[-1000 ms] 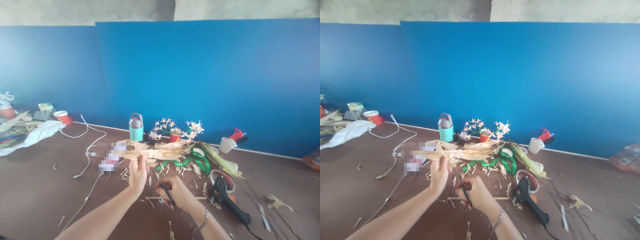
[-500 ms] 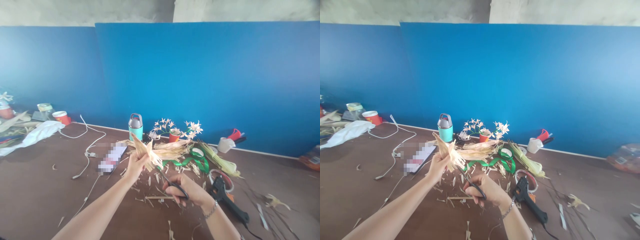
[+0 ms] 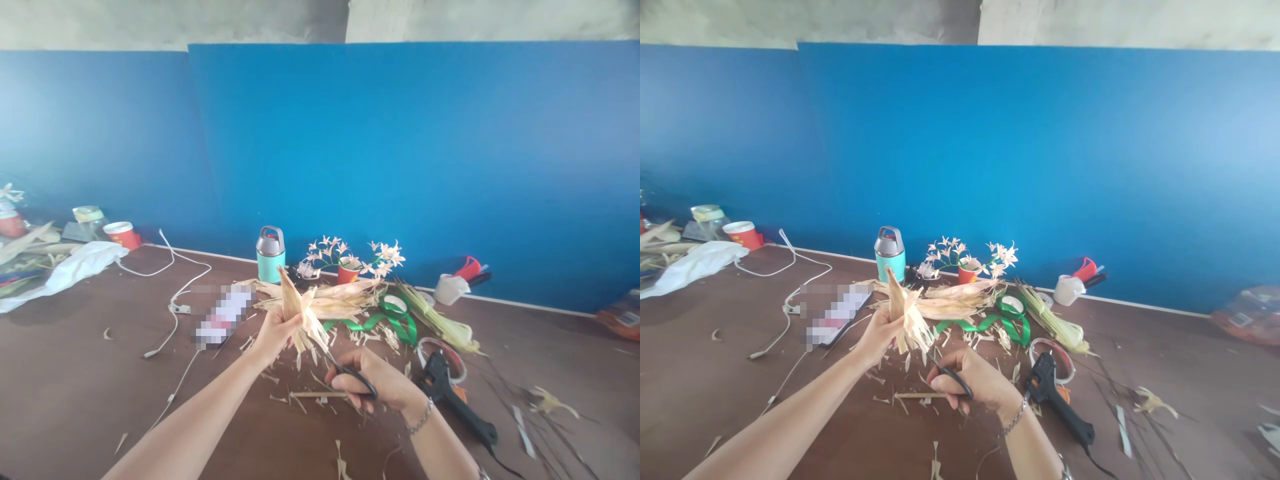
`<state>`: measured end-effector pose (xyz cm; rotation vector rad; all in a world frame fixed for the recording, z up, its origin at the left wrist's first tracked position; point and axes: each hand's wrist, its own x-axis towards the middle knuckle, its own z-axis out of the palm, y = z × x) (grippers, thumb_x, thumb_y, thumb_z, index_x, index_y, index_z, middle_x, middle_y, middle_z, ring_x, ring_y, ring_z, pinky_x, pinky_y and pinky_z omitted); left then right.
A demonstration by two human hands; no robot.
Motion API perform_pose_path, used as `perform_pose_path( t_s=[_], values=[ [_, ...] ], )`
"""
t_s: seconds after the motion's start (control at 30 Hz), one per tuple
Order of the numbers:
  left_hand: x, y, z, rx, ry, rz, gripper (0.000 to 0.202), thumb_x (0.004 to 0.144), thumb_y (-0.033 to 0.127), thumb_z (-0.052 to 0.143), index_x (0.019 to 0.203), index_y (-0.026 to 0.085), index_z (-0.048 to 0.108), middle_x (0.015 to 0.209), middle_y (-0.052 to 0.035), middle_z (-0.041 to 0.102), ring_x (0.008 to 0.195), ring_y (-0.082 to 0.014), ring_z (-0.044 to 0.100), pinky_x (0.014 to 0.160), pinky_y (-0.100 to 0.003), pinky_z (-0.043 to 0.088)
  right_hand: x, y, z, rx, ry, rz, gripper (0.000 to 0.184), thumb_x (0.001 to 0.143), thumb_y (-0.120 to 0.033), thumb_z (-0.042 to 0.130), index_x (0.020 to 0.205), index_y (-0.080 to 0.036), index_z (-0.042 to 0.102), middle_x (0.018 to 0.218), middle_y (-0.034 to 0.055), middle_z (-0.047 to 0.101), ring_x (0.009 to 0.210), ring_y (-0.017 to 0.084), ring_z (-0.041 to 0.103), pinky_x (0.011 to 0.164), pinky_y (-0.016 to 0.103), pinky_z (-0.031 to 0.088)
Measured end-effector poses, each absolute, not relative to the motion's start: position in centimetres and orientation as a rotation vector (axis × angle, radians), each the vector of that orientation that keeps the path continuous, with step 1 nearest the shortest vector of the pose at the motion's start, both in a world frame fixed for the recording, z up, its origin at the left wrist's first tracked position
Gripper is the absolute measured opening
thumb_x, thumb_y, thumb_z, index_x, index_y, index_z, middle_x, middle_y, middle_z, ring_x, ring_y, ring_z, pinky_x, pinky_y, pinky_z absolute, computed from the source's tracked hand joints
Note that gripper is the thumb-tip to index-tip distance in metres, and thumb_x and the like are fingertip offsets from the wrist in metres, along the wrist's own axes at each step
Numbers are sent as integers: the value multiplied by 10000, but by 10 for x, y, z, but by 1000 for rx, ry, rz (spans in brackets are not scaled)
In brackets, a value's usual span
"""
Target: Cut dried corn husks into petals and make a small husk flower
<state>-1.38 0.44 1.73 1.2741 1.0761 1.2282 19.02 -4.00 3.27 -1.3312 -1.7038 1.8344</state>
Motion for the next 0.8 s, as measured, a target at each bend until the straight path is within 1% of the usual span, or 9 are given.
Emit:
perform_pose_path(
  t_s=[0.17, 0.37, 0.47, 0.57, 0.8],
  values=[
    [-15, 6, 13, 1276, 1026, 1131, 327, 679, 399, 650, 516, 153, 510, 354, 79, 392, 280, -33, 313, 295, -162, 241, 192, -40, 32, -1329, -1741, 1846, 187, 725, -282, 607, 811, -121, 645, 434, -59, 545, 296, 22, 407, 284, 103, 277],
    [-13, 5, 12, 1247, 1042, 1117, 335, 676, 415, 650, 520, 156, 508, 327, 88, 375, 264, -31, 298, 282, -157, 221, 195, -38, 29, -1304, -1770, 1843, 184, 732, -287, 611, 808, -124, 649, 438, -63, 538, 305, 24, 412, 283, 103, 277],
    [-13, 5, 12, 1220, 1049, 1114, 323, 656, 408, 666, 527, 159, 506, 332, 91, 375, 264, -30, 299, 280, -158, 236, 195, -38, 29, -1304, -1769, 1844, 172, 731, -283, 610, 798, -129, 649, 431, -68, 528, 305, 26, 409, 283, 103, 282],
    [-13, 5, 13, 1198, 1045, 1107, 313, 651, 391, 667, 516, 164, 498, 328, 93, 363, 270, -30, 296, 284, -159, 253, 194, -38, 29, -1307, -1761, 1838, 175, 729, -285, 613, 800, -129, 647, 434, -68, 532, 304, 23, 407, 284, 102, 282],
    [-13, 4, 15, 1178, 1031, 1071, 268, 644, 314, 655, 485, 173, 492, 317, 93, 355, 263, -25, 271, 278, -168, 224, 194, -38, 28, -1293, -1770, 1849, 188, 724, -293, 620, 805, -125, 647, 441, -62, 539, 310, 23, 405, 293, 104, 285]
  ],
)
